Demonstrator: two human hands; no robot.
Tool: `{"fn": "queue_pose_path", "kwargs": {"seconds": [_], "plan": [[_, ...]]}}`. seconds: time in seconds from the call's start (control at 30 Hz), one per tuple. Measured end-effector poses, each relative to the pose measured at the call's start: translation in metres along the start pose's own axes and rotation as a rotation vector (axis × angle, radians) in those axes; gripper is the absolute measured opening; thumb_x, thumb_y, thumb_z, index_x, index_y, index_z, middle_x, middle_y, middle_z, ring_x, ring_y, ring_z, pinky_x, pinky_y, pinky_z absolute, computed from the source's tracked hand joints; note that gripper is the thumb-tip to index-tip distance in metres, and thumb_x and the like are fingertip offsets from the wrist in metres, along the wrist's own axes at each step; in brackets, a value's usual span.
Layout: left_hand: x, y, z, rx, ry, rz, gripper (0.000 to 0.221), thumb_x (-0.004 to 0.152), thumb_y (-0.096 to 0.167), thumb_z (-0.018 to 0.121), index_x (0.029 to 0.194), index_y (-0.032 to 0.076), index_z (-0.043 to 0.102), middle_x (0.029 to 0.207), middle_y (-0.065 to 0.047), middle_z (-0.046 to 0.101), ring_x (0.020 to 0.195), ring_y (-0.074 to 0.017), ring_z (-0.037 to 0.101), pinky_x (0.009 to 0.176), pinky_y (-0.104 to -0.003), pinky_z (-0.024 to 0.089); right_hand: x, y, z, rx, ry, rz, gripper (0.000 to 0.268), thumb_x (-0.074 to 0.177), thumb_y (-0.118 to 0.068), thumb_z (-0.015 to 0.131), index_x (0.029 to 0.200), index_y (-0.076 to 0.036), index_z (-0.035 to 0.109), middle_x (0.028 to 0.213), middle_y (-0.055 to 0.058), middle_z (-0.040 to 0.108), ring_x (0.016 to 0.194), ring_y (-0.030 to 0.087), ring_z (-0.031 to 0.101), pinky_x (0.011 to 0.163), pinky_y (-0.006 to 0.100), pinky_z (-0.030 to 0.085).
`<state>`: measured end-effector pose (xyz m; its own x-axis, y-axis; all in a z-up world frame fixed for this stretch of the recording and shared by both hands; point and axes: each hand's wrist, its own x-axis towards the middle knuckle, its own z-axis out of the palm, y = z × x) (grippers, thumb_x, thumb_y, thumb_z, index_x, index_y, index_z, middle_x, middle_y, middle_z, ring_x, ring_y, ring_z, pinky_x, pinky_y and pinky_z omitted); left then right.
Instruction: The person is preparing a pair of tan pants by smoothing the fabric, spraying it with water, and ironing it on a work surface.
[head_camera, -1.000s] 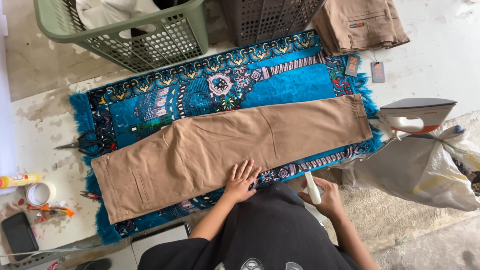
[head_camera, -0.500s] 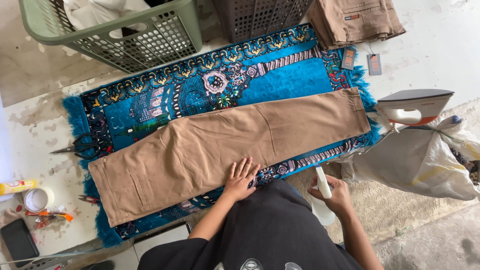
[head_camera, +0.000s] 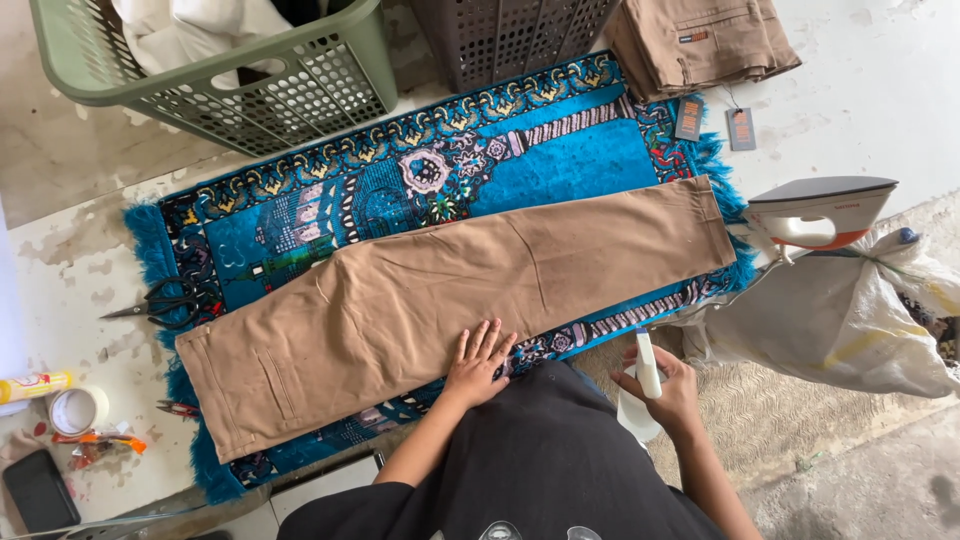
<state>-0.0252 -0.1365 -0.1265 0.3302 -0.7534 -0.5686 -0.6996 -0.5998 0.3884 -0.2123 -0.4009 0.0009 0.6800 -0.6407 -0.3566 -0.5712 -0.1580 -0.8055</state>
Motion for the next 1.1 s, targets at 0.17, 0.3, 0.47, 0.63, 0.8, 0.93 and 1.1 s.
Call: {"fn": "queue_pose_path", "kwargs": {"seconds": [0.17, 0.3, 0.47, 0.63, 0.8, 0.93, 1.1], "plan": [[0.001, 0.001, -0.003, -0.021, -0.019, -0.013, 0.087, 0.097, 0.046, 0.053, 0.165, 0.034, 0.000, 0.172, -0.006, -0.015, 0.158, -0.0274, -0.014, 0.125, -0.053, -0.011, 0.008, 0.010, 0.001, -0.040, 0.037, -0.010, 0.040, 0.063, -0.029, 0.097, 0.098, -0.017, 0.081, 0.084, 0.003, 0.081, 0.088, 0.022, 0.075, 0.091, 0.036, 0.052], [0.001, 0.001, -0.003, -0.027, -0.029, -0.025, 0.086, 0.098, 0.047, 0.052, 0.165, 0.034, 0.000, 0.172, -0.005, -0.015, 0.158, -0.0270, -0.015, 0.125, -0.054, -0.012, 0.012, -0.012, 0.001, 0.027, 0.028, -0.017, 0.043, 0.060, -0.025, 0.098, 0.099, -0.017, 0.082, 0.084, 0.005, 0.081, 0.091, 0.020, 0.076, 0.094, 0.036, 0.052], [0.001, 0.001, -0.002, -0.041, -0.025, -0.024, 0.084, 0.099, 0.045, 0.050, 0.165, 0.035, -0.001, 0.172, -0.004, -0.016, 0.157, -0.0267, -0.015, 0.124, -0.053, -0.013, 0.013, -0.025, -0.001, 0.078, 0.032, 0.021, 0.040, 0.062, -0.023, 0.098, 0.096, -0.013, 0.082, 0.084, 0.007, 0.080, 0.088, 0.017, 0.071, 0.093, 0.035, 0.051], [0.001, 0.003, -0.002, -0.027, -0.031, -0.038, 0.085, 0.098, 0.046, 0.051, 0.165, 0.035, 0.000, 0.172, -0.004, -0.015, 0.157, -0.0267, -0.014, 0.125, -0.053, -0.012, 0.016, 0.010, -0.015, 0.119, 0.047, 0.007, 0.038, 0.062, -0.017, 0.098, 0.095, -0.009, 0.081, 0.090, 0.010, 0.080, 0.088, 0.020, 0.073, 0.091, 0.036, 0.052], [0.001, 0.003, -0.002, -0.011, -0.032, -0.045, 0.086, 0.098, 0.047, 0.052, 0.165, 0.035, 0.000, 0.173, -0.004, -0.013, 0.158, -0.0269, -0.013, 0.126, -0.053, -0.011, 0.012, 0.001, -0.029, 0.096, -0.017, 0.057, 0.049, 0.058, -0.014, 0.100, 0.102, -0.007, 0.082, 0.093, 0.016, 0.081, 0.091, 0.026, 0.074, 0.094, 0.041, 0.052], [0.001, 0.004, 0.002, -0.020, -0.027, -0.048, 0.086, 0.098, 0.046, 0.052, 0.165, 0.036, 0.000, 0.173, -0.004, -0.014, 0.158, -0.0271, -0.013, 0.125, -0.053, -0.011, 0.015, 0.039, -0.035, -0.003, 0.011, 0.114, 0.040, 0.061, -0.022, 0.099, 0.096, -0.012, 0.082, 0.084, 0.010, 0.080, 0.087, 0.023, 0.072, 0.093, 0.038, 0.050], [0.004, 0.003, 0.001, 0.002, -0.016, -0.053, 0.085, 0.098, 0.047, 0.052, 0.165, 0.036, 0.000, 0.173, -0.004, -0.013, 0.158, -0.0273, -0.013, 0.125, -0.053, -0.011, 0.017, 0.031, -0.037, 0.017, 0.048, 0.139, 0.053, 0.062, -0.024, 0.097, 0.112, -0.016, 0.082, 0.085, 0.010, 0.079, 0.089, 0.022, 0.069, 0.092, 0.037, 0.048]]}}
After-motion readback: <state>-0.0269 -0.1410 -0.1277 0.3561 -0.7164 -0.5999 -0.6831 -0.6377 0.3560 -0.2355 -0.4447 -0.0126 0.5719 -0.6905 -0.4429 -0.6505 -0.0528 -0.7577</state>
